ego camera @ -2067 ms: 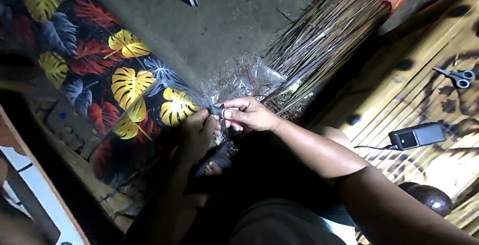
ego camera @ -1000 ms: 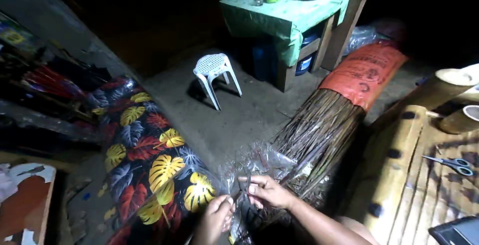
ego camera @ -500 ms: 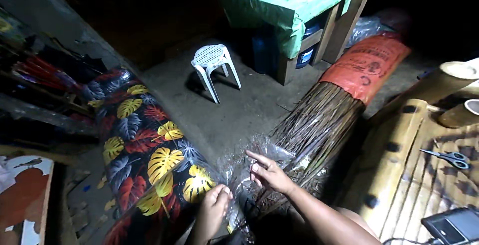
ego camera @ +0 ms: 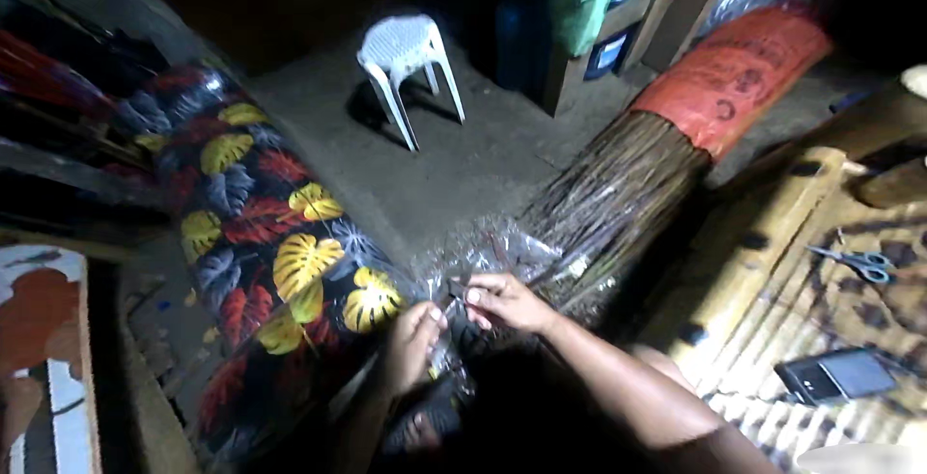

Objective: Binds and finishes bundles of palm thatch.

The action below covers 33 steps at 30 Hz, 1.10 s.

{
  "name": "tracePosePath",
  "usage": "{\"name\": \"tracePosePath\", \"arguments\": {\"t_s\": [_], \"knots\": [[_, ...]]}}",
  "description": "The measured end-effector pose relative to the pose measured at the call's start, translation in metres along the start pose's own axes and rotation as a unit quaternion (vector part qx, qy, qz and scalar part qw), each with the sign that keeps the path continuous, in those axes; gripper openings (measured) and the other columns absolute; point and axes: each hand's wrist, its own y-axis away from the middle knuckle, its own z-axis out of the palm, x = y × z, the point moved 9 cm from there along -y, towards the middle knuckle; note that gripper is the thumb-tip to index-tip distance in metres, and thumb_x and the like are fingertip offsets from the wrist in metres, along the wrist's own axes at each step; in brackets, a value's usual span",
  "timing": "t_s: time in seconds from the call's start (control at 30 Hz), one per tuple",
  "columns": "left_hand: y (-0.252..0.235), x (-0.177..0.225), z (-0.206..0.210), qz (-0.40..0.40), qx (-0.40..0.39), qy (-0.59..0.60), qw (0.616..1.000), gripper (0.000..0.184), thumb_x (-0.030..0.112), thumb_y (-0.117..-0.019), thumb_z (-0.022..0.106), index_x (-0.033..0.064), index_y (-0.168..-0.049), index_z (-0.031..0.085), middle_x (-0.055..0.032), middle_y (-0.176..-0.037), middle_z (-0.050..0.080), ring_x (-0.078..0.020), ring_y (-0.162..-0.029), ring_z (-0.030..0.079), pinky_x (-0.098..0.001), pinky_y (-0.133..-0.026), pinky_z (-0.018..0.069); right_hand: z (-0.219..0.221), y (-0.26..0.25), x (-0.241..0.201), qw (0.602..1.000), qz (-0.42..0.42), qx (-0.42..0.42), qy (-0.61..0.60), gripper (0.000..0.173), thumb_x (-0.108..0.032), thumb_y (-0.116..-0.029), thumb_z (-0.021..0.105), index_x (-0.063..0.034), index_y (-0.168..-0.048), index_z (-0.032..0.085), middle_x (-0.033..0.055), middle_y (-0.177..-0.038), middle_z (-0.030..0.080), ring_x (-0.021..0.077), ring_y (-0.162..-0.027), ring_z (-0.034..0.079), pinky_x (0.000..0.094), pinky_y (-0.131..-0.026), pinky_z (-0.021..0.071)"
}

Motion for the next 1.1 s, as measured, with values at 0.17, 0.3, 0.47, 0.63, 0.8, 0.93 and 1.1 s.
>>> {"name": "tracePosePath", "arguments": {"t_s": [0.17,0.3,0.47,0.63,0.8,0.93,1.1], "knots": [[-0.002,-0.018,0.012,-0.057,-0.1,0.205,0.972,0.028,0.023,-0.1045,0.037,0.0193,-0.083,0.056,0.0128,-0.058,0.039,0.0007,-0.045,0.037,-0.0162,-0.044,0.0346,0.013,0.004,0.007,0.999,-0.007,-0.044,0.02,0.035,-0.027,-0.1074,0.053,0.0016,-0.124,0.066,-0.0024,-0.08,0.07,0.0009,-0.062,0.059,0.0194,-0.057,0.0511],[-0.001,-0.018,0.014,-0.098,-0.125,0.231,0.96,0.031,0.022,-0.1041,0.036,0.0196,-0.079,0.054,0.0123,-0.057,0.037,0.0003,-0.044,0.036,-0.0162,-0.043,0.0338,0.007,0.003,0.007,0.999,-0.018,-0.04,0.022,0.035,-0.025,-0.107,0.054,0.001,-0.127,0.066,-0.0018,-0.08,0.07,0.001,-0.062,0.059,0.019,-0.057,0.0505],[0.001,-0.016,0.01,-0.119,-0.114,0.24,0.957,0.031,0.021,-0.1032,0.035,0.0196,-0.078,0.054,0.0124,-0.056,0.037,0.0009,-0.043,0.035,-0.0155,-0.042,0.0335,-0.015,0.001,0.001,0.998,-0.045,0.014,0.04,0.035,-0.023,-0.1068,0.054,0.0011,-0.129,0.066,0.0012,-0.082,0.07,0.0035,-0.063,0.06,0.021,-0.058,0.0525],[0.004,-0.016,0.002,-0.102,-0.087,0.215,0.967,0.029,0.021,-0.1043,0.038,0.0177,-0.082,0.056,0.0115,-0.057,0.039,0.0002,-0.044,0.036,-0.0159,-0.043,0.0348,-0.021,0.0,0.004,0.999,-0.023,0.009,0.02,0.043,-0.026,-0.107,0.053,-0.0041,-0.145,0.057,0.0034,-0.079,0.069,0.006,-0.059,0.059,0.0223,-0.055,0.0518],[0.005,-0.016,0.004,-0.092,-0.082,0.168,0.978,0.029,0.021,-0.1048,0.039,0.0166,-0.083,0.057,0.0109,-0.058,0.039,-0.0004,-0.045,0.035,-0.0166,-0.043,0.0327,0.011,0.001,0.012,0.998,-0.004,-0.057,-0.023,0.041,-0.024,-0.1081,0.051,0.0007,-0.14,0.058,0.0007,-0.077,0.069,0.0035,-0.057,0.058,0.0205,-0.054,0.0507],[0.005,-0.017,0.002,-0.099,-0.069,0.129,0.984,0.029,0.021,-0.1042,0.04,0.0169,-0.081,0.057,0.0109,-0.057,0.039,-0.0011,-0.045,0.035,-0.0177,-0.043,0.0327,0.006,0.002,0.015,0.999,-0.003,-0.032,-0.004,0.03,-0.021,-0.1065,0.053,0.0019,-0.117,0.068,-0.0026,-0.073,0.068,0.0016,-0.057,0.057,0.0197,-0.054,0.0496],[0.003,-0.012,-0.001,-0.087,-0.053,0.139,0.985,0.029,0.02,-0.1052,0.04,0.0155,-0.082,0.057,0.0101,-0.057,0.039,-0.0011,-0.044,0.035,-0.0175,-0.043,0.0325,-0.007,-0.001,0.015,0.999,-0.004,0.014,0.031,0.041,-0.02,-0.106,0.053,-0.0008,-0.142,0.058,0.0022,-0.08,0.069,0.0047,-0.061,0.059,0.0214,-0.057,0.0517]]}}
